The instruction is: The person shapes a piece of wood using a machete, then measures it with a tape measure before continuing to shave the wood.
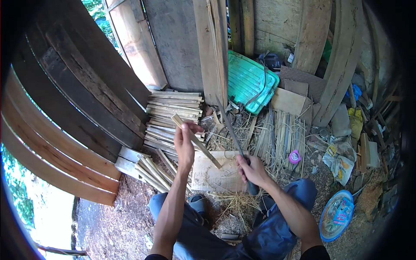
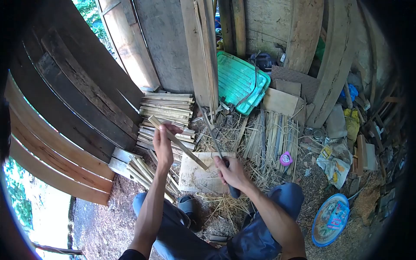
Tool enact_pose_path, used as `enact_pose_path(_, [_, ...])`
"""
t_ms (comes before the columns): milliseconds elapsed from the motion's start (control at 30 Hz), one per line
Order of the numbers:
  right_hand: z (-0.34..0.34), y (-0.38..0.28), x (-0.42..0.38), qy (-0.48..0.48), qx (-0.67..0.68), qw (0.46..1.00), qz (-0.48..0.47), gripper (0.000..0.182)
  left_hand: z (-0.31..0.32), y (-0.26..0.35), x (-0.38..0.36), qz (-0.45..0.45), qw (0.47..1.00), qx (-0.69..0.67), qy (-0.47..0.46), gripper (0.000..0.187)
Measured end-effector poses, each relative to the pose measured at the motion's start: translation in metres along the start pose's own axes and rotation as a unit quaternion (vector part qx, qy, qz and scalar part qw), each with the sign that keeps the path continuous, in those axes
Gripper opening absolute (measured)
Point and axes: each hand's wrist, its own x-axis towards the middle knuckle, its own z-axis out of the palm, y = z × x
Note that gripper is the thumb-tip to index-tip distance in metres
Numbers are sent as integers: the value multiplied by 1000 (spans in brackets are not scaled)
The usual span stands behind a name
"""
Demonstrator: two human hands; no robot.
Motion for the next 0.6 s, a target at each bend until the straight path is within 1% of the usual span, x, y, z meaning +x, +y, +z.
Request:
enact_pose_path(33, [6, 3, -1, -2, -3, 1000, 2, 52, 3, 4, 1, 0, 997, -66, 38, 38])
enact_pose_path(67, [10, 6, -1, -30, 3, 999, 33, 54, 2, 3, 4, -1, 997, -67, 42, 38])
enact_pose_path(100, [14, 10, -1, -57, 8, 996, 65, 55, 0, 2, 6, 10, 992, -110, 59, 40])
enact_pose_path(133, [19, 18, -1, -55, -17, 993, 100, 59, -2, 1, 7, 19, 985, -152, 75, 42])
enact_pose_path(167, [24, 20, -1, -53, -17, 993, 101, 59, -4, -3, 7, 18, 985, -153, 73, 42])
enact_pose_path(233, [37, 26, -2, -63, 5, 980, 188, 61, -6, -11, 5, -21, 982, -164, 88, 48])
enact_pose_path(267, [44, 37, 0, -62, -62, 983, 161, 64, -5, -12, 3, -14, 984, -142, 108, 52])
enact_pose_path(300, [49, 37, 1, -61, -63, 983, 163, 64, -4, -12, 3, -16, 984, -143, 108, 52])
enact_pose_path(367, [60, 38, 2, -40, -103, 993, 47, 65, -6, -13, 2, -17, 987, -145, 75, 51])
enact_pose_path(400, [65, 50, 6, -18, -88, 996, 22, 65, -4, -14, 1, -4, 986, -153, 59, 52])
enact_pose_path(433, [68, 64, 11, -24, -87, 996, 27, 65, -2, -16, 0, 25, 988, -147, 45, 51])
enact_pose_path(467, [69, 77, 16, -31, -30, 991, 125, 64, -1, -14, -4, 28, 985, -148, 80, 51])
enact_pose_path(500, [67, 75, 19, -35, 25, 975, 217, 63, 0, -12, -3, 36, 981, -151, 112, 50])
enact_pose_path(533, [62, 72, 23, -41, 80, 963, 255, 62, -4, -14, -1, 37, 981, -150, 115, 50])
enact_pose_path(567, [62, 68, 25, -44, 77, 963, 253, 62, -10, -18, 3, 41, 983, -134, 117, 50])
enact_pose_path(600, [62, 63, 26, -42, 37, 970, 235, 62, -13, -18, 7, 44, 985, -119, 120, 50])
